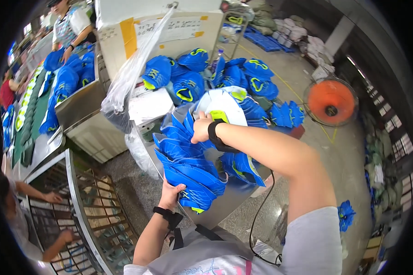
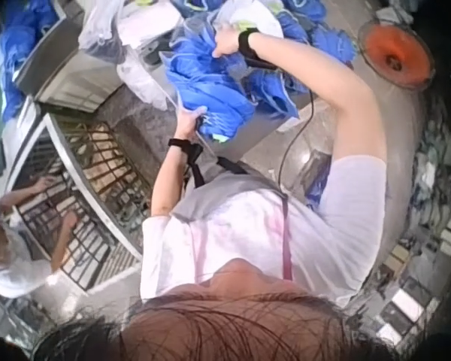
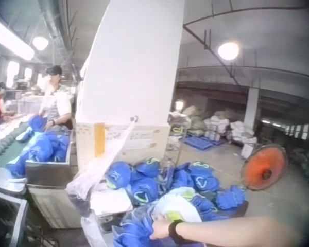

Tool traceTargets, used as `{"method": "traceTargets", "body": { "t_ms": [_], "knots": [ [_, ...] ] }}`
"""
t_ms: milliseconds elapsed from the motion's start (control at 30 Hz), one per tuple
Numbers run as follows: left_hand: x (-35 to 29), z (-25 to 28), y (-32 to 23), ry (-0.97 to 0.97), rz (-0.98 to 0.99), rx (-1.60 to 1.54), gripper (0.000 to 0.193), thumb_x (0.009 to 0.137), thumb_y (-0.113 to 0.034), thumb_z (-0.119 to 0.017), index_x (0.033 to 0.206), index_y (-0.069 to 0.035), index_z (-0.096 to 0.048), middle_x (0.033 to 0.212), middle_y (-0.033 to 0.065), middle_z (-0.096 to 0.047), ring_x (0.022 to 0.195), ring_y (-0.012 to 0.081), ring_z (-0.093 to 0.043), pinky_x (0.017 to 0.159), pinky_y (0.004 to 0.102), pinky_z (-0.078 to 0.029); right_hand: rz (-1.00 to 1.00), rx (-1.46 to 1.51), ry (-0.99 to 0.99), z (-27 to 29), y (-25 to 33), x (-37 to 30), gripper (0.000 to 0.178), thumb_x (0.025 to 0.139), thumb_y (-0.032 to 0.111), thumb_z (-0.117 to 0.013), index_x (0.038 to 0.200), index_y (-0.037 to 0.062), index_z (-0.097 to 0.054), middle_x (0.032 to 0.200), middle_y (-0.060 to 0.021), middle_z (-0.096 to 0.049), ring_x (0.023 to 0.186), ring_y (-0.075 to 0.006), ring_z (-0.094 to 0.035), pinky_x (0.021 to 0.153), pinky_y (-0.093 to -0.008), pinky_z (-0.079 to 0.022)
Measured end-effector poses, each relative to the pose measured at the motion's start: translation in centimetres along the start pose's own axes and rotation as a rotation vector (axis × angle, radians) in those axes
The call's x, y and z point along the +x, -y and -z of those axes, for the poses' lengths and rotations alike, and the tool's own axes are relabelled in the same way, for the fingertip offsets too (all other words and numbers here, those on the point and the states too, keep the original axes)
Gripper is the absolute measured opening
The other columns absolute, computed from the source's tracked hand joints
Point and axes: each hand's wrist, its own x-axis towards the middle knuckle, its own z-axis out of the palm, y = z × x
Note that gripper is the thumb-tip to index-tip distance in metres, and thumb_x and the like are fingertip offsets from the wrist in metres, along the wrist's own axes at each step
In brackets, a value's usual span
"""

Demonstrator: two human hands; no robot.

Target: Preparing blue shoe uppers by inserting white reinforcement components into the heel/collar area in a factory environment.

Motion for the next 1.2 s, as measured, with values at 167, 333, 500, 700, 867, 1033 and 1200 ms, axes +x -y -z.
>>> {"method": "traceTargets", "body": {
  "t_ms": [167, 333, 500, 700, 867, 1033, 1200],
  "knots": [
    [-1.2, -0.6, -5.6, 0.154, -0.087, 0.045, 0.120, 0.047, -0.017, -0.086, 0.139, -0.008, -0.009, 0.121, 0.0096, -0.044, 0.107, 0.0217, -0.047, 0.090, 0.0339, -0.042, 0.033, 0.066, -0.215, 6.1, 3.0, -8.9, 0.042, 0.065, 0.040, -0.066, 0.085, 0.0035, -0.064, 0.122, -0.0272, -0.032, 0.110, -0.0446, -0.031, 0.095, -0.0470, -0.029],
    [-3.7, -0.5, -12.2, 0.288, -0.110, 0.118, 0.131, 0.042, -0.018, -0.088, 0.140, -0.007, 0.000, 0.130, 0.0100, -0.035, 0.115, 0.0214, -0.041, 0.095, 0.0342, -0.037, 0.147, 0.270, -0.538, 8.4, 5.2, -15.4, 0.042, 0.065, 0.035, -0.066, 0.090, 0.0014, -0.063, 0.122, -0.0296, -0.030, 0.113, -0.0458, -0.030, 0.098, -0.0461, -0.027],
    [-9.4, 2.3, -18.9, 0.245, -0.237, 0.195, 0.127, 0.042, -0.026, -0.089, 0.139, -0.005, -0.008, 0.126, 0.0095, -0.041, 0.112, 0.0213, -0.044, 0.095, 0.0367, -0.038, 0.304, 0.375, -0.604, 7.8, 11.3, -16.0, 0.038, 0.066, 0.031, -0.069, 0.087, 0.0012, -0.060, 0.123, -0.0293, -0.026, 0.114, -0.0468, -0.028, 0.098, -0.0487, -0.026],
    [-18.1, 7.3, -22.0, -0.048, -0.479, 0.438, 0.117, 0.043, -0.026, -0.089, 0.134, -0.005, -0.019, 0.124, 0.0083, -0.040, 0.111, 0.0202, -0.043, 0.095, 0.0347, -0.037, 0.716, 0.469, -0.899, 5.5, 21.0, -13.6, 0.033, 0.066, 0.028, -0.070, 0.075, -0.0018, -0.059, 0.124, -0.0271, -0.032, 0.111, -0.0424, -0.035, 0.094, -0.0460, -0.032],
    [-21.6, 12.9, -20.8, -0.427, -0.812, 0.838, 0.097, 0.051, -0.023, -0.084, 0.126, 0.000, -0.029, 0.119, 0.0149, -0.040, 0.110, 0.0284, -0.040, 0.095, 0.0393, -0.032, 1.033, 0.635, -0.899, 5.6, 26.7, -11.2, 0.036, 0.068, 0.028, -0.071, 0.082, -0.0030, -0.061, 0.130, -0.0254, -0.028, 0.118, -0.0395, -0.032, 0.097, -0.0443, -0.029],
    [-22.1, 15.6, -22.0, -0.683, -0.933, 1.111, 0.084, 0.053, -0.023, -0.081, 0.121, 0.000, -0.037, 0.114, 0.0189, -0.043, 0.109, 0.0360, -0.038, 0.093, 0.0420, -0.030, 1.174, 0.989, -0.788, 5.3, 30.7, -5.4, 0.033, 0.074, 0.028, -0.066, 0.090, -0.0012, -0.061, 0.128, -0.0228, -0.027, 0.117, -0.0372, -0.032, 0.096, -0.0397, -0.029],
    [-19.3, 19.5, -22.7, -0.684, -0.932, 1.107, 0.081, 0.055, -0.022, -0.080, 0.122, -0.001, -0.038, 0.119, 0.0176, -0.040, 0.110, 0.0364, -0.037, 0.095, 0.0434, -0.027, 1.215, 1.047, -0.845, 6.9, 32.9, -0.1, 0.030, 0.070, 0.021, -0.063, 0.091, -0.0005, -0.056, 0.128, -0.0221, -0.026, 0.115, -0.0364, -0.030, 0.098, -0.0417, -0.021]
  ]
}}
